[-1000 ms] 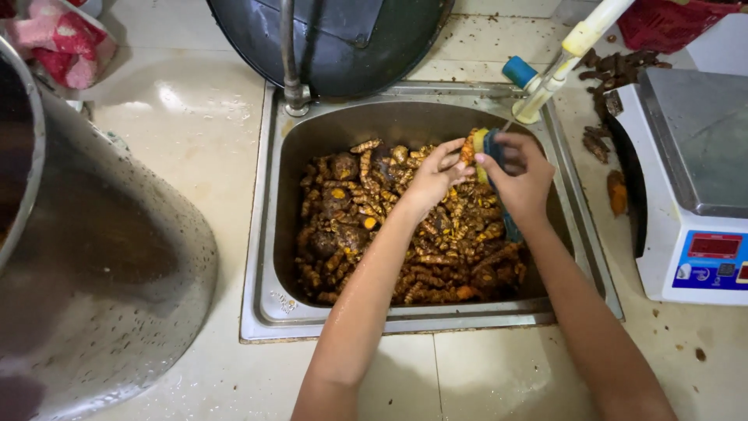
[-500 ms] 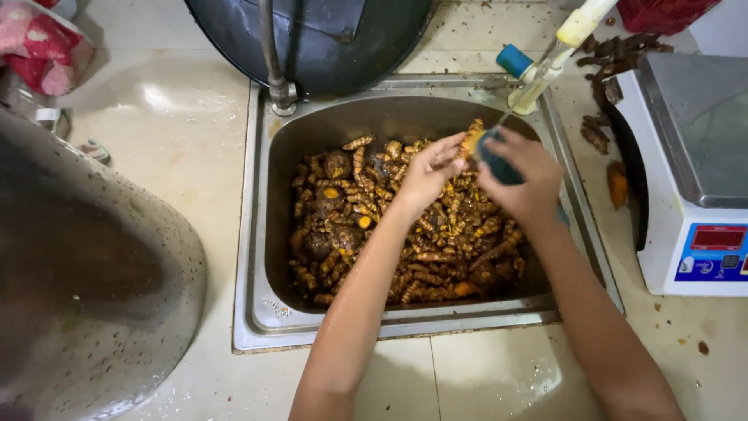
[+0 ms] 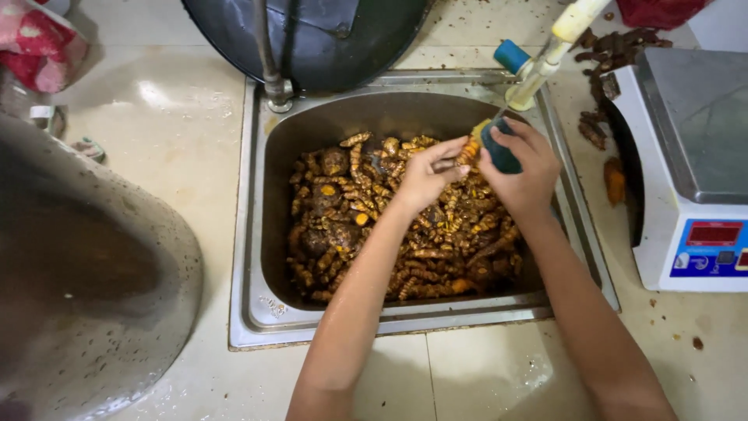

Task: Washing and scrubbing turmeric roots in a sink using a sponge and running water.

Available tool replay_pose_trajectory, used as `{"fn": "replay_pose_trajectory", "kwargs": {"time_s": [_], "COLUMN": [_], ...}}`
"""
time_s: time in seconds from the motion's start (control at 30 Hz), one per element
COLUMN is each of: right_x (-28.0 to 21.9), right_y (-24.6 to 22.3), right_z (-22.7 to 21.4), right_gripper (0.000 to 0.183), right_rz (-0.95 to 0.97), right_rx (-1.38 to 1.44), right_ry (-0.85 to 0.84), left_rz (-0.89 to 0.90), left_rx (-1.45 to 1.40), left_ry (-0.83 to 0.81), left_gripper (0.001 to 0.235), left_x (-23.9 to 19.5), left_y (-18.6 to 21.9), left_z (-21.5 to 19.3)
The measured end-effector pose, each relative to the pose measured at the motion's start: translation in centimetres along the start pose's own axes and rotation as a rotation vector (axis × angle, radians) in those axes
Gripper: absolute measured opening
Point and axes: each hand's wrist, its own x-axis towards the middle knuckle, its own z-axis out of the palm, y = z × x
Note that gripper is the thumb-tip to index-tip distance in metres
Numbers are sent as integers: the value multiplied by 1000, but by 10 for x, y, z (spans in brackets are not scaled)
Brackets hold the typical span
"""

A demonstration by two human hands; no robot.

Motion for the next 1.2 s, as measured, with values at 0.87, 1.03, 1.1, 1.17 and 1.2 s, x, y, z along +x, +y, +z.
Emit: {"fn": "replay_pose_trajectory", "kwargs": {"time_s": [0.87,1.03,1.1,1.17,1.2], "right_x": [3,8,8,10,13], "right_y": [-18,-33,-23,-9,-1], "right_z": [-1,-6,-3,-5,-6], "right_gripper": [30,33,33,30,27], "right_rz": [359,522,352,289,226], "right_rx": [372,497,438,398,361], "right_ry": [-113,-286,-219,-192,-162], "left_rz": [-227,-167,-134,-128,-121], "left_rx": [-434,-393,-267,-255,-239], "left_ry": [199,316,241,213,186], "left_gripper": [45,55,54,55,56], "left_x": [-9,-12,-12,-13,-12], "left_y": [21,42,50,43,40], "left_z": [7,-1,-2,6,10]}}
